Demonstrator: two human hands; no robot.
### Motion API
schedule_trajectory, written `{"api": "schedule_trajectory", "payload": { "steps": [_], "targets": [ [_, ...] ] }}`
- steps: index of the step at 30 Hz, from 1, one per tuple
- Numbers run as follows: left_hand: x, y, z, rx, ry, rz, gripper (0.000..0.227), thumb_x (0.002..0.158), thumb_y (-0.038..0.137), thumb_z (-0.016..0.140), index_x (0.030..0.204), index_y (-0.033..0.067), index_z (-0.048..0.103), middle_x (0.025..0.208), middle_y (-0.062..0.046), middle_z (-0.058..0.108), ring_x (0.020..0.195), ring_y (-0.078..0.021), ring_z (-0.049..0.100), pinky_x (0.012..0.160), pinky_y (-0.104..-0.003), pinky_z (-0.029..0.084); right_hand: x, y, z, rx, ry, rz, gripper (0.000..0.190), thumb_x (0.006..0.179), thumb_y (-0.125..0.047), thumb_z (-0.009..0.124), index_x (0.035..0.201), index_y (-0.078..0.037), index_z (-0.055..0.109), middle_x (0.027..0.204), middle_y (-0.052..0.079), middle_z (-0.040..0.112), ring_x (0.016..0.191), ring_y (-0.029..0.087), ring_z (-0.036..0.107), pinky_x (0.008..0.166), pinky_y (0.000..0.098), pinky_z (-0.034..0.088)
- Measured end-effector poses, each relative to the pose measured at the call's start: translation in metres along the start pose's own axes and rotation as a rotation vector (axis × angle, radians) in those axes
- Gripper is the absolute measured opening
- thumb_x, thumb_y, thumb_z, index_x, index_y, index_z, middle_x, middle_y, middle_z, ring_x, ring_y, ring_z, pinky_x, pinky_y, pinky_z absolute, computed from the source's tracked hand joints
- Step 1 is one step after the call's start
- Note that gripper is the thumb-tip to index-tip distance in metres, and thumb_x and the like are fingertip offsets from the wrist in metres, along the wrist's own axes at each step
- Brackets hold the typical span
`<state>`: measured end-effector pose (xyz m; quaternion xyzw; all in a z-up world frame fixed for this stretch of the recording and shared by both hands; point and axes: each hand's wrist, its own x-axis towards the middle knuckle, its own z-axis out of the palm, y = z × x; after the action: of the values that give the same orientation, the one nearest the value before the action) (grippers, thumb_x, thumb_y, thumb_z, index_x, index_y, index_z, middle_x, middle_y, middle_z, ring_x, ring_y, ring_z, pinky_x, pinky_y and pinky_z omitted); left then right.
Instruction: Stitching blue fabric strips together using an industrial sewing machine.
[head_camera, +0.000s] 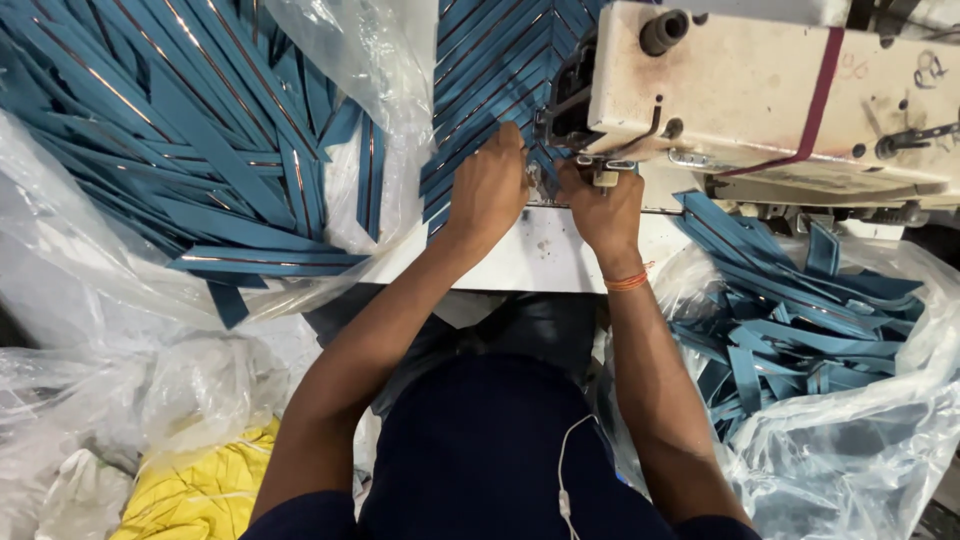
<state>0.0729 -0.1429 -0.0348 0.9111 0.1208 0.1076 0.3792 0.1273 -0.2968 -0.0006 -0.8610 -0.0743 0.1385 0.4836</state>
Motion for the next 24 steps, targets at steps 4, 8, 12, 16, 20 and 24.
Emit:
{"api": "schedule_trajectory", "payload": {
  "steps": [4,8,12,16,20,24],
  "targets": [
    [0.004,0.001,0.003,0.033,0.006,0.011,0.025,0.087,0.003,0.068,0.104,-0.0033,0.052,0.090,-0.023,0.070,0.074,-0.0410,0.070,0.062,-0.047,0.056,0.004,0.001,-0.001,0.042,-0.014,-0.073,0.013,0.095,-0.008,0.075,0.094,0.004,0.074,0.074,0.008,0.076,0.063,0.010,0.070,0.057,0.0274,0.054],
    [0.008,0.004,0.008,0.076,0.028,0.023,0.020,0.096,0.004,0.065,0.106,-0.0035,0.050,0.084,-0.023,0.068,0.064,-0.0373,0.069,0.054,-0.044,0.055,0.008,0.003,-0.002,0.131,-0.038,-0.187,0.013,0.094,-0.003,0.070,0.105,0.004,0.073,0.084,0.008,0.076,0.066,0.011,0.071,0.059,0.0273,0.056],
    [0.012,0.005,0.011,0.092,0.046,0.027,0.015,0.104,0.006,0.062,0.103,-0.0017,0.049,0.076,-0.021,0.067,0.062,-0.0357,0.070,0.050,-0.045,0.054,0.010,0.003,-0.002,0.083,-0.037,-0.227,0.007,0.097,-0.001,0.070,0.101,0.003,0.072,0.076,0.006,0.072,0.065,0.012,0.067,0.061,0.0284,0.054],
    [0.018,0.004,0.017,0.129,0.040,0.026,0.018,0.092,0.000,0.060,0.105,-0.0029,0.048,0.080,-0.023,0.067,0.064,-0.0351,0.072,0.053,-0.043,0.057,0.013,0.009,0.004,0.114,-0.004,-0.257,0.005,0.095,0.000,0.071,0.099,0.002,0.071,0.076,0.006,0.070,0.065,0.012,0.066,0.061,0.0298,0.053],
    [0.023,0.002,0.020,0.143,0.120,0.041,0.021,0.091,0.000,0.063,0.106,-0.0017,0.048,0.083,-0.024,0.068,0.065,-0.0386,0.071,0.053,-0.046,0.056,0.014,0.010,0.014,-0.042,0.122,-0.370,0.008,0.093,-0.004,0.074,0.094,0.003,0.070,0.077,0.011,0.072,0.067,0.023,0.071,0.063,0.0352,0.054],
    [0.019,-0.006,0.014,0.100,0.101,0.058,0.032,0.083,0.000,0.062,0.112,-0.0066,0.049,0.085,-0.026,0.068,0.064,-0.0412,0.070,0.051,-0.048,0.055,0.012,0.025,-0.007,-0.161,0.129,-0.334,0.015,0.095,-0.013,0.076,0.094,0.001,0.072,0.082,0.016,0.074,0.073,0.032,0.075,0.066,0.0409,0.055]
  ]
}}
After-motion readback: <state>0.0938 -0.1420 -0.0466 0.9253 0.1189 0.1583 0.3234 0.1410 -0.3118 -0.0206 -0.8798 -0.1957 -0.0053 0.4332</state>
